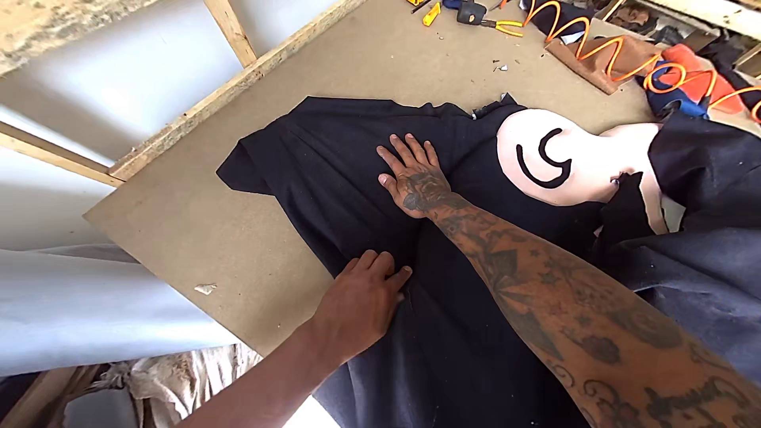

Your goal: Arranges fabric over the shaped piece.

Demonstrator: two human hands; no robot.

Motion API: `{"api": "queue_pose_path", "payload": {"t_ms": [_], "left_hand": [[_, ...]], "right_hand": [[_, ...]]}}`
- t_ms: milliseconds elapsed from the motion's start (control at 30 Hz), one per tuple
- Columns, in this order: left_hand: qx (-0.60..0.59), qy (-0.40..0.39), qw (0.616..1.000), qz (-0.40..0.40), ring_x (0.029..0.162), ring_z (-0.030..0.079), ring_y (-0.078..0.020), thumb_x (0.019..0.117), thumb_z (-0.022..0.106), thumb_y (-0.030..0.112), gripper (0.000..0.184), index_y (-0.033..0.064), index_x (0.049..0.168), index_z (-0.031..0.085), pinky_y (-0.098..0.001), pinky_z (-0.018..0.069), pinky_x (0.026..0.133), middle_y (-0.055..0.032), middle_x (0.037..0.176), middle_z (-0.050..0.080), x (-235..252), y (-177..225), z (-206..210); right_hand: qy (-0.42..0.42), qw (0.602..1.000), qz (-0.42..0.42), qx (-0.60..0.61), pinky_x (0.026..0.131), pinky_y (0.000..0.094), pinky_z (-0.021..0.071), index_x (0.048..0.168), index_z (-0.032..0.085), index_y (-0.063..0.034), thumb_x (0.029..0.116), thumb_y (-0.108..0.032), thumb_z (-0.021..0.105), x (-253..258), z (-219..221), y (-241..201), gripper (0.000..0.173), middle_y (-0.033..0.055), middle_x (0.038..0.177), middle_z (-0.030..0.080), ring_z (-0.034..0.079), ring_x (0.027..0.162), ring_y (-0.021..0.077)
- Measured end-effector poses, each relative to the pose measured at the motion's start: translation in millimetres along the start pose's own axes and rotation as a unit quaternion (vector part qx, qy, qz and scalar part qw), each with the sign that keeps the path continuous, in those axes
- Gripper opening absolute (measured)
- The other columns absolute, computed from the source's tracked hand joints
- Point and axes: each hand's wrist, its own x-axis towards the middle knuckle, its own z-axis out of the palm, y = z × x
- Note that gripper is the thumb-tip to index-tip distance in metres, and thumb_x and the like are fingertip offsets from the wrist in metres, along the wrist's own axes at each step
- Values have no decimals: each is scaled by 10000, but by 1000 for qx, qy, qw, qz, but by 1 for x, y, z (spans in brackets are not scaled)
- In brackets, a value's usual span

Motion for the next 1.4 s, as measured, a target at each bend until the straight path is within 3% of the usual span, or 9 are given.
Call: {"api": "queue_pose_path", "payload": {"t_ms": [133,267,800,933,1033,1167,1233,1333,1400], "left_hand": [[62,67,994,52,885,650,-211,1008,468,149,327,206,1159,752,-364,534,734,-21,947,678,-1,2,3],[17,63,993,97,810,640,-159,1020,479,172,280,162,926,742,-321,533,714,11,834,645,0,-6,3],[125,-33,978,163,785,651,-290,976,436,29,220,-5,872,627,-400,542,668,-135,863,631,-23,4,-19],[83,-58,994,37,847,676,-258,983,467,87,208,66,947,671,-387,552,679,-91,912,660,-23,-10,-25],[13,23,993,-118,832,668,-245,983,450,270,259,127,1002,665,-399,561,653,-50,890,647,-25,4,-10],[-3,80,970,-229,696,718,-266,1032,394,620,609,98,958,700,-434,591,612,-78,731,683,-13,27,18],[-5,85,979,-187,658,695,-235,1056,420,524,513,129,870,690,-406,573,572,-50,692,649,-8,23,21],[-7,5,1000,-14,721,679,-269,1022,457,167,235,87,901,643,-432,553,621,-85,757,644,-9,11,12],[28,-48,995,83,722,672,-281,975,512,91,146,68,902,637,-436,549,630,-96,759,636,-11,1,-3]], "right_hand": [[-1,1000,0,-1,1252,638,50,1638,266,-343,1052,-593,161,0,-1,0,646,28,1735,154,90,1597,327],[-15,1000,-3,3,1248,646,42,1643,249,-340,1051,-601,148,1,-3,2,655,26,1738,135,76,1598,329],[-14,1000,-19,-8,1249,639,46,1650,227,-337,1047,-620,137,3,0,7,672,7,1741,121,46,1603,311],[-3,1000,-18,-11,1249,638,50,1648,231,-346,1047,-619,137,3,-1,6,667,11,1740,126,55,1603,310],[2,1000,-18,-15,1247,645,56,1643,251,-347,1049,-610,140,2,1,5,659,11,1737,144,71,1601,314],[2,1000,-9,-17,1246,644,48,1642,245,-357,1046,-607,136,2,0,4,656,-3,1738,141,65,1603,300],[-3,1000,-8,-19,1245,645,44,1645,234,-358,1047,-606,133,2,1,5,655,-4,1739,134,60,1603,297],[-4,1000,-11,-23,1246,640,49,1646,227,-362,1044,-614,127,2,1,6,660,-7,1738,138,65,1604,288],[-1,1000,-16,-24,1245,641,50,1647,227,-357,1044,-618,123,3,2,7,665,-6,1737,143,69,1603,292]]}}
